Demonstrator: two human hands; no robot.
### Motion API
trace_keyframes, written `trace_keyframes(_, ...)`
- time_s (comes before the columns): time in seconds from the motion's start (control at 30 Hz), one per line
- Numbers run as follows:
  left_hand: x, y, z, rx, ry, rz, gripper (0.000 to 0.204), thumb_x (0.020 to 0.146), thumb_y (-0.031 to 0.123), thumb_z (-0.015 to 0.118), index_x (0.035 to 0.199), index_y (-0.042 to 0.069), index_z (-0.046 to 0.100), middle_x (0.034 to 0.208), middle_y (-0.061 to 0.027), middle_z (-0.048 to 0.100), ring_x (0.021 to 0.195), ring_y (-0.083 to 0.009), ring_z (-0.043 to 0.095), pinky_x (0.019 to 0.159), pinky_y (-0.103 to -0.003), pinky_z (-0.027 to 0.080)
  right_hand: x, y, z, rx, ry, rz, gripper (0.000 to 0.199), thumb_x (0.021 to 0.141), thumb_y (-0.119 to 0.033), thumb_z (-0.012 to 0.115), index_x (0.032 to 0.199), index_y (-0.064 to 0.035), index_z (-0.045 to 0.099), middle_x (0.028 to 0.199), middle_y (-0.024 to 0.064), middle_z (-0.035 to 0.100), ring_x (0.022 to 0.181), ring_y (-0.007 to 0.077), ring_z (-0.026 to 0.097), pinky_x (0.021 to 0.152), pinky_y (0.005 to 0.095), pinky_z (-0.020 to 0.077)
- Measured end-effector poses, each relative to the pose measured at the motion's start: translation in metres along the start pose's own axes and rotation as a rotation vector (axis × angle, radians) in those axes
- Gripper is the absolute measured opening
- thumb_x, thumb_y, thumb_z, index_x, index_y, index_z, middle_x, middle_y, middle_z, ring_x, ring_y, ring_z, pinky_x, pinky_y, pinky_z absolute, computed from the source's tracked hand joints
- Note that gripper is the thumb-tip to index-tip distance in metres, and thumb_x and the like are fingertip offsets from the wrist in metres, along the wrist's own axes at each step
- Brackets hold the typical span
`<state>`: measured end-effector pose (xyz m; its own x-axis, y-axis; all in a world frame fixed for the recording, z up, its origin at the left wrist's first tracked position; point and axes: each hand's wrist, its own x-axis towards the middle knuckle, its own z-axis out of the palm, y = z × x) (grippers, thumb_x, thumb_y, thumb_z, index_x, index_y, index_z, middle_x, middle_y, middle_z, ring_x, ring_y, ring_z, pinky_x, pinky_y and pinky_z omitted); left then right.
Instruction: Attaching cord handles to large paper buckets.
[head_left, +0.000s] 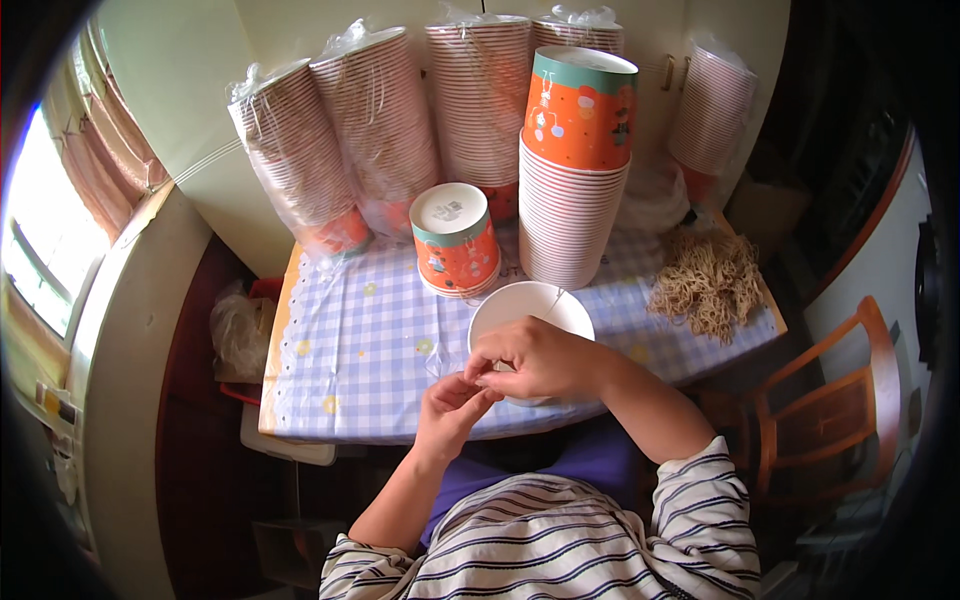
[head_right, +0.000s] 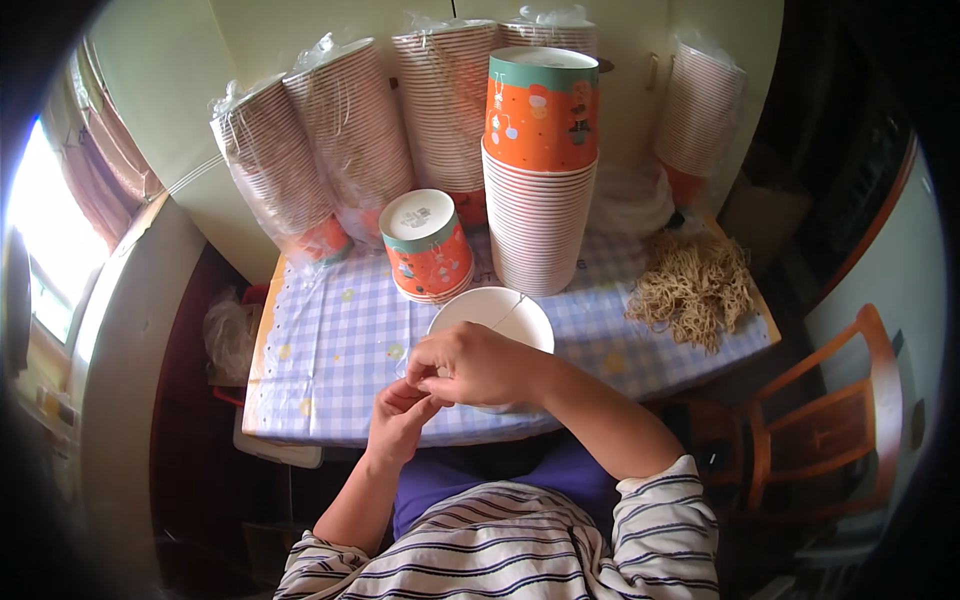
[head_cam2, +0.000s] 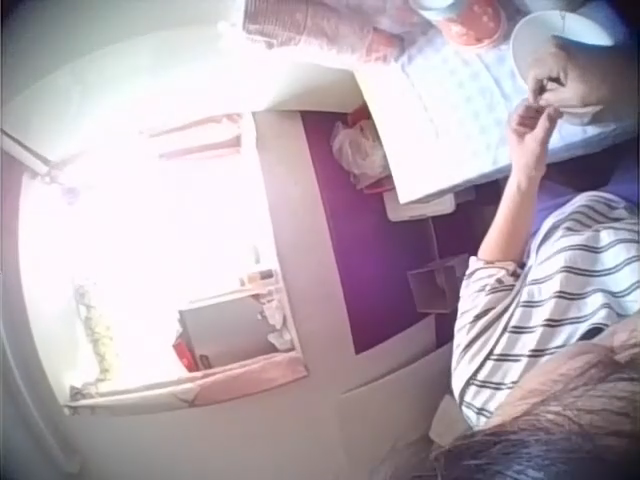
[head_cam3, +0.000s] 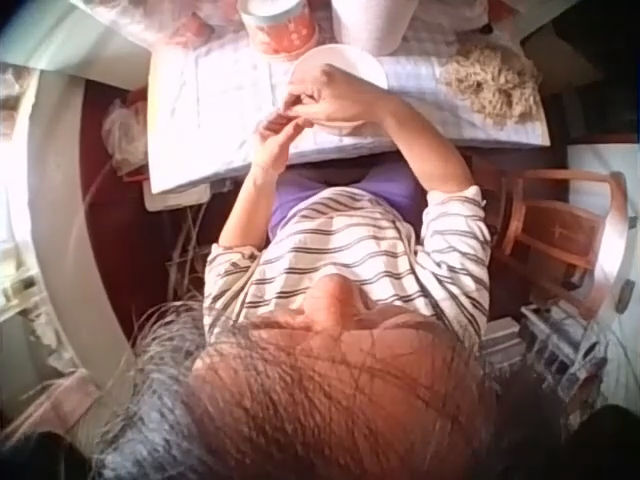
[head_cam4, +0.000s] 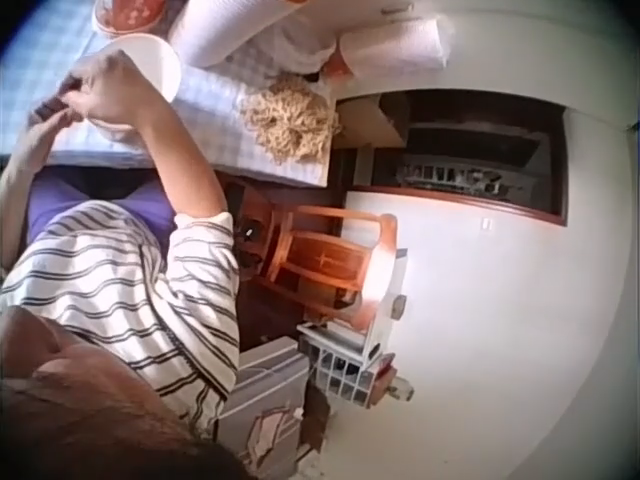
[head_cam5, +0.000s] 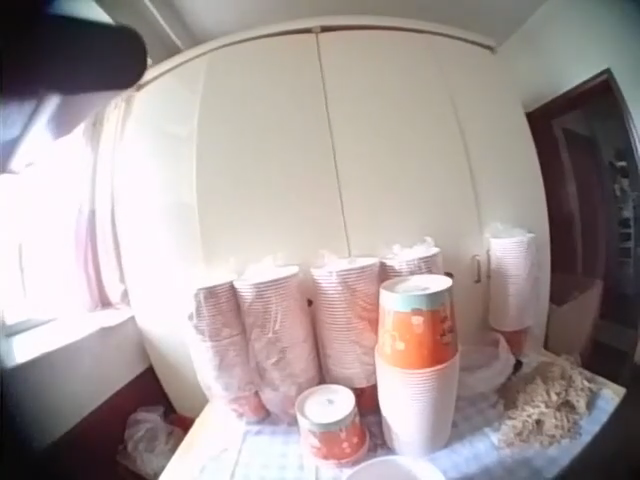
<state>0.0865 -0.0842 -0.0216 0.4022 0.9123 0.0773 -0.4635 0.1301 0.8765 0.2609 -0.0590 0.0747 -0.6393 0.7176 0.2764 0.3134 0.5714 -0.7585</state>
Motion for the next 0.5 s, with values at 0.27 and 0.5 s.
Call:
trace_keyframes(0.27,-0.003,-0.006,-0.011,0.07,-0.031,0.055,0.009,0.085,0.002,0.061,0.093,-0.002,0.06,0.087,-0.0072,0.064,0.082,-0.0134,0.062,0.075,-0.026,0.049,-0.003,0.024,0.014,-0.477,0.515,-0.158,0.007,0.072,-0.007,0.066,0.077,-0.0062,0.061,0.078,0.0055,0.06,0.074,0.023,0.058,0.075,0.0355,0.0443)
trace_keyframes(0.5,-0.001,-0.008,-0.019,0.05,-0.03,0.062,0.007,0.087,0.004,0.059,0.09,-0.002,0.058,0.085,-0.0073,0.064,0.08,-0.0142,0.061,0.076,-0.027,0.048,-0.041,0.017,0.018,-0.29,0.325,-0.074,0.013,0.067,-0.006,0.07,0.076,-0.0096,0.061,0.076,0.0024,0.057,0.077,0.021,0.055,0.074,0.035,0.0418)
